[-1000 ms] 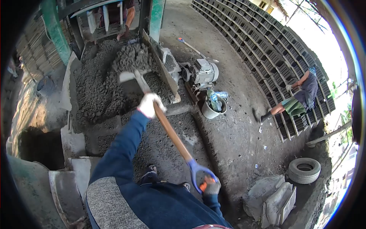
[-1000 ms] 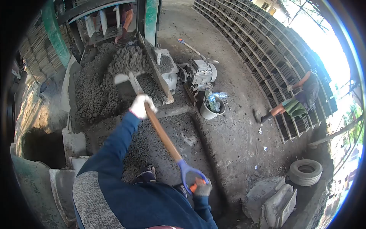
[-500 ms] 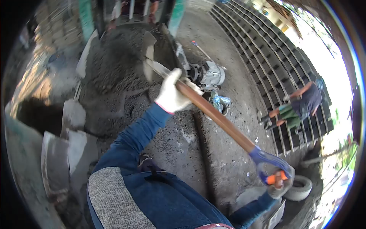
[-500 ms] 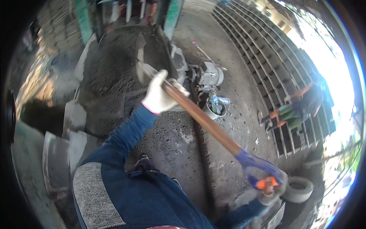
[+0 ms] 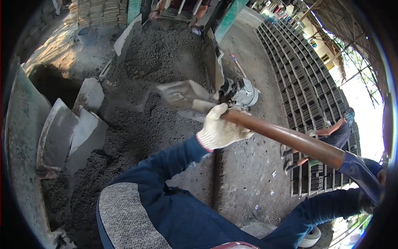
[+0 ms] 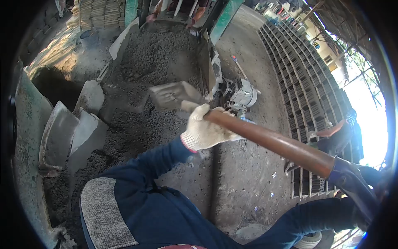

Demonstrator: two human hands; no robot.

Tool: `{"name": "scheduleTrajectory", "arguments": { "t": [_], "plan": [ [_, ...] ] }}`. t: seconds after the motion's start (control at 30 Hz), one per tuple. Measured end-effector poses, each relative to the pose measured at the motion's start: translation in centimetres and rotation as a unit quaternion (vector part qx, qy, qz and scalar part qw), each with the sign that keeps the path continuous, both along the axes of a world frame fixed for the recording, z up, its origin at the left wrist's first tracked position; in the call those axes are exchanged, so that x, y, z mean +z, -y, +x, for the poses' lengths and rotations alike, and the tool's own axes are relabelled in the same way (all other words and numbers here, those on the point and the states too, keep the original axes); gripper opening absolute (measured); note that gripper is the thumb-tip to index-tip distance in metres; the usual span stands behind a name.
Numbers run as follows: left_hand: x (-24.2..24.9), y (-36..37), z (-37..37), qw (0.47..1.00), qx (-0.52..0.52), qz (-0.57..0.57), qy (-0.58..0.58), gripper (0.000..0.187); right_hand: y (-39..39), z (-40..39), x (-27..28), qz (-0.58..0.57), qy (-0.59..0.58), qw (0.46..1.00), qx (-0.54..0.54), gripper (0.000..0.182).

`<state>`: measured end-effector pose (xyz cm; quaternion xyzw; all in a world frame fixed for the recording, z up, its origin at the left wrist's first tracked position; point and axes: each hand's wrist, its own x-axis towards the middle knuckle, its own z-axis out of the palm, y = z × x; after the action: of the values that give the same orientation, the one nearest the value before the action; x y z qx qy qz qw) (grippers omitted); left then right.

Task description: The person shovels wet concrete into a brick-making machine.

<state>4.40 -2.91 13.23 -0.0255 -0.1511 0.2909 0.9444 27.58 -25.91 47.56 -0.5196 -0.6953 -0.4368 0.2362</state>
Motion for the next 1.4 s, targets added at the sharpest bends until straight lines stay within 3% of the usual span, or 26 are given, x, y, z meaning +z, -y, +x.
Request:
{"name": "scheduleTrajectory", "arguments": {
  "t": [0.07,0.1,0.33,0.4,0.47,0.53,0.57,0.6,0.67,0.7,0.77,0.8,0.83,0.87,0.93,0.97,1.0,1.07,1.1,1.2,1.23,1.27,1.3,1.33,1.37,1.4],
  "plan": [
    [0.0,-1.1,-3.8,1.000,0.022,0.006,-0.006,0.041,-2.8,-2.1,-0.1,-0.030,0.013,0.999,0.002,0.062],
    [0.5,-2.0,-6.0,0.995,0.053,0.083,-0.028,0.040,-4.4,-3.2,-0.2,-0.045,0.019,0.999,0.004,0.061],
    [-1.7,-12.1,-13.0,0.992,0.125,0.008,-0.018,0.053,-13.1,-11.3,-2.4,-0.124,0.048,0.990,0.043,0.053],
    [-1.1,-16.4,-14.2,0.985,0.156,0.018,-0.069,0.055,-15.6,-14.5,-3.6,-0.146,0.050,0.985,0.080,0.051],
    [-1.3,-21.8,-15.1,0.985,0.156,-0.020,-0.076,0.050,-17.9,-17.7,-5.0,-0.159,0.047,0.977,0.133,0.049],
    [-3.0,-27.7,-15.1,0.962,0.182,-0.128,-0.159,0.038,-19.9,-20.5,-7.3,-0.135,0.020,0.972,0.190,0.047],
    [-4.4,-28.8,-14.7,0.958,0.193,-0.116,-0.177,0.035,-20.5,-21.2,-8.8,-0.096,-0.007,0.976,0.196,0.046],
    [-5.3,-30.3,-14.2,0.954,0.207,-0.098,-0.192,0.033,-20.6,-21.1,-11.0,-0.033,-0.059,0.984,0.166,0.046],
    [-6.6,-31.1,-13.2,0.959,0.167,-0.093,-0.207,0.029,-19.6,-18.9,-16.9,0.098,-0.163,0.981,0.021,0.019],
    [-7.9,-31.8,-12.5,0.967,0.151,-0.073,-0.194,0.028,-18.9,-17.2,-19.4,0.097,-0.263,0.959,0.032,0.027],
    [-7.3,-32.0,-11.5,0.962,0.160,-0.046,-0.217,0.024,-17.8,-13.7,-25.4,0.137,-0.322,0.936,-0.029,0.056],
    [-6.6,-31.9,-10.8,0.951,0.179,-0.035,-0.249,0.023,-17.2,-12.5,-27.7,0.112,-0.287,0.939,-0.151,0.037],
    [-8.1,-33.2,-9.7,0.961,0.163,-0.035,-0.222,0.022,-17.3,-12.0,-31.0,0.114,-0.332,0.920,-0.177,0.012],
    [-8.7,-33.5,-8.9,0.949,0.171,-0.025,-0.264,0.020,-15.7,-8.2,-38.0,0.063,-0.462,0.854,-0.231,0.002],
    [-9.0,-31.9,-7.6,0.935,0.169,-0.002,-0.313,0.019,-13.6,-8.5,-44.1,0.016,-0.719,0.674,-0.171,0.009],
    [-8.3,-29.5,-7.7,0.929,0.144,-0.021,-0.340,0.019,-9.4,-7.2,-50.6,-0.004,-0.744,0.654,-0.137,0.006],
    [-9.5,-27.4,-7.9,0.944,0.113,0.038,-0.308,0.014,-5.2,-5.9,-57.1,-0.023,-0.768,0.631,-0.105,0.006],
    [-10.7,-22.0,-8.1,0.946,0.019,0.029,-0.322,0.005,0.0,-11.0,-54.6,-0.031,-0.920,0.373,-0.113,0.013],
    [-9.8,-18.7,-8.7,0.925,-0.014,0.013,-0.378,0.004,4.3,-12.3,-55.8,-0.032,-0.918,0.343,-0.196,0.014],
    [-15.2,-12.5,-8.8,0.920,-0.134,-0.003,-0.367,0.006,20.9,-12.2,-66.1,-0.004,-0.935,0.274,-0.224,0.017],
    [-15.3,-12.0,-9.0,0.917,-0.125,0.006,-0.379,0.007,24.1,-11.5,-70.3,-0.029,-0.964,0.182,-0.190,0.019],
    [-14.9,-11.7,-9.3,0.912,-0.119,0.015,-0.392,0.008,22.5,-12.8,-68.6,-0.059,-0.981,0.088,-0.163,0.021],
    [-14.6,-12.9,-9.3,0.902,-0.085,0.026,-0.422,0.007,21.4,-14.2,-66.2,0.004,-0.974,0.113,-0.198,0.022],
    [-13.9,-15.3,-9.6,0.889,-0.052,0.037,-0.453,0.006,12.6,-18.4,-57.3,-0.005,-0.981,0.137,-0.139,0.018],
    [-14.8,-18.5,-9.8,0.894,-0.007,0.064,-0.443,0.016,6.1,-20.3,-53.9,-0.028,-0.980,0.134,-0.146,0.014],
    [-15.8,-22.6,-9.5,0.892,0.012,0.081,-0.444,0.020,3.7,-20.4,-55.2,-0.090,-0.972,0.173,-0.128,0.015]
  ]
}}
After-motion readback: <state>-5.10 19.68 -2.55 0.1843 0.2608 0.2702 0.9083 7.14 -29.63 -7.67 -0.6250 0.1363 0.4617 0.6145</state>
